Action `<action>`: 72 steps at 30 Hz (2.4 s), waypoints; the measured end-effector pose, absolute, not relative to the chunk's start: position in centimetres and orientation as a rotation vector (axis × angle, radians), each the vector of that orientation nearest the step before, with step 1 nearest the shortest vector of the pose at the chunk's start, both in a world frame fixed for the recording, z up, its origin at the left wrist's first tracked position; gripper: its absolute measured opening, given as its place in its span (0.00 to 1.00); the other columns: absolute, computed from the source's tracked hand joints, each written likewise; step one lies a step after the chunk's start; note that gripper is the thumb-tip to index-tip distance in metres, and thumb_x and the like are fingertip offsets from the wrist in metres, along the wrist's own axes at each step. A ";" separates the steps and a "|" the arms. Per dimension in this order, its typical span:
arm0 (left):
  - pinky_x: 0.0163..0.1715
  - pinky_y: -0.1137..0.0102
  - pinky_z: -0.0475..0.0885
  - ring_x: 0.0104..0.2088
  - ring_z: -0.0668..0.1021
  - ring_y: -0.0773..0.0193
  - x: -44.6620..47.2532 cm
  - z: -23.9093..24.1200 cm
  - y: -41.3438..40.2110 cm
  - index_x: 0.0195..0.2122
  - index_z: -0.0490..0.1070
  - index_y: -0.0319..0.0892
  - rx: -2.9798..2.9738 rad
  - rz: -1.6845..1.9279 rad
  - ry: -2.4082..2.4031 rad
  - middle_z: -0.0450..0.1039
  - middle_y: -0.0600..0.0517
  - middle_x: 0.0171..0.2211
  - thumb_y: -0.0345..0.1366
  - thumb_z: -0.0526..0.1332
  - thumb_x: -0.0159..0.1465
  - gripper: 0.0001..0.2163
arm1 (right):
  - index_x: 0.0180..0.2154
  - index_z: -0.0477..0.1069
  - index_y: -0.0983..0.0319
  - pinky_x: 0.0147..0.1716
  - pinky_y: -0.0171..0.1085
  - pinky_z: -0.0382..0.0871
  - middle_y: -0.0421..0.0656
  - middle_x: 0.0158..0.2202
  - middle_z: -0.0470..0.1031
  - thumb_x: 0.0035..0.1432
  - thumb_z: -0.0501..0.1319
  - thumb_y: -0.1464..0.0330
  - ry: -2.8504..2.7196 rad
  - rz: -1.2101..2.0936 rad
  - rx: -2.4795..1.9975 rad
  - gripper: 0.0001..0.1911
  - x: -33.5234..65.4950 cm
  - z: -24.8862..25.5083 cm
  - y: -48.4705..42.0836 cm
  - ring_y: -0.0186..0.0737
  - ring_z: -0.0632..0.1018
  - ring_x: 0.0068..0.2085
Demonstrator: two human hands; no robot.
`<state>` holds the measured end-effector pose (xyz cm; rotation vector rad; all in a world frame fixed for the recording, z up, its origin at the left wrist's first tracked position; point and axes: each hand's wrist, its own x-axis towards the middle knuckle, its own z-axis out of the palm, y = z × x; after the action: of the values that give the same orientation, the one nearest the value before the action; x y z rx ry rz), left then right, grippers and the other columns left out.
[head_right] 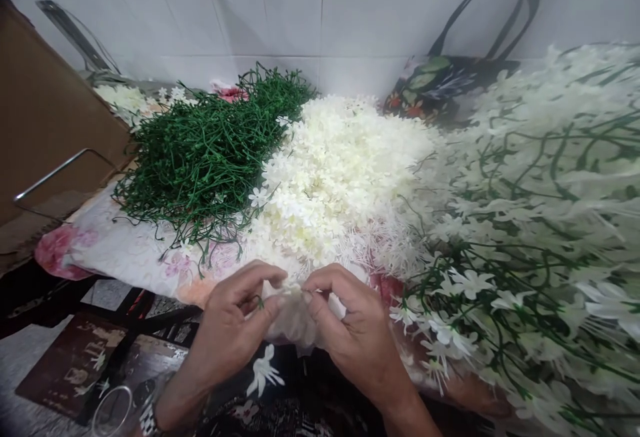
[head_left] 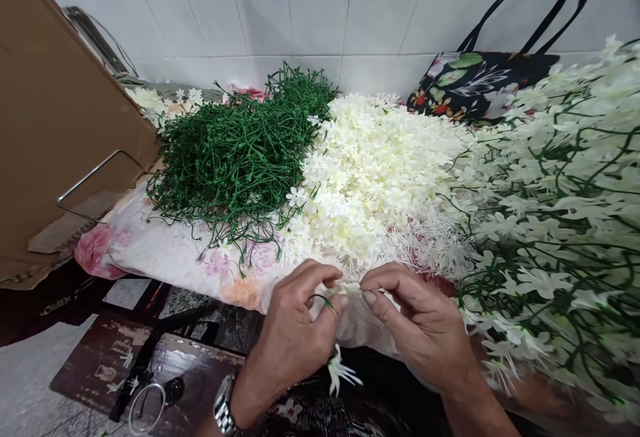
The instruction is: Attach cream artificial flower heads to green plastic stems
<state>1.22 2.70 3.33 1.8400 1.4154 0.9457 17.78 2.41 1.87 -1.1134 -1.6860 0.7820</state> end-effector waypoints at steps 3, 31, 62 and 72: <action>0.24 0.75 0.64 0.23 0.70 0.68 1.9 3.4 2.5 0.24 0.68 0.40 1.651 0.971 1.362 0.68 0.54 0.21 0.28 0.55 0.55 0.05 | 0.29 0.69 0.61 0.28 0.30 0.68 0.39 0.26 0.71 0.56 0.57 0.74 -1.636 0.831 -1.068 0.05 17.2 2.0 2.5 0.32 0.73 0.28; 0.21 0.77 0.60 0.20 0.63 0.72 1.9 1.2 0.7 0.22 0.71 0.38 0.926 1.192 1.109 0.67 0.55 0.21 0.33 0.64 0.52 0.05 | 0.34 0.70 0.62 0.29 0.32 0.68 0.40 0.29 0.69 0.55 0.58 0.78 -1.700 0.510 -1.095 0.07 15.8 0.7 0.7 0.32 0.72 0.32; 0.25 0.77 0.64 0.23 0.69 0.70 2.6 1.7 0.6 0.21 0.72 0.39 0.983 1.309 1.148 0.69 0.55 0.21 0.27 0.63 0.51 0.03 | 0.39 0.69 0.62 0.32 0.32 0.71 0.42 0.33 0.73 0.57 0.57 0.72 -1.846 0.687 -0.992 0.07 16.7 1.6 1.3 0.34 0.75 0.34; 0.21 0.75 0.58 0.20 0.62 0.72 1.6 1.3 0.1 0.33 0.75 0.39 0.991 1.124 1.033 0.70 0.52 0.26 0.34 0.56 0.60 0.08 | 0.30 0.68 0.62 0.25 0.28 0.64 0.37 0.25 0.70 0.57 0.57 0.74 -1.682 0.777 -1.181 0.04 17.1 0.9 0.9 0.29 0.72 0.26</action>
<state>1.65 0.08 1.33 0.9911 1.0329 1.1236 17.07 0.87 0.87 -1.1811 -1.6818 0.7775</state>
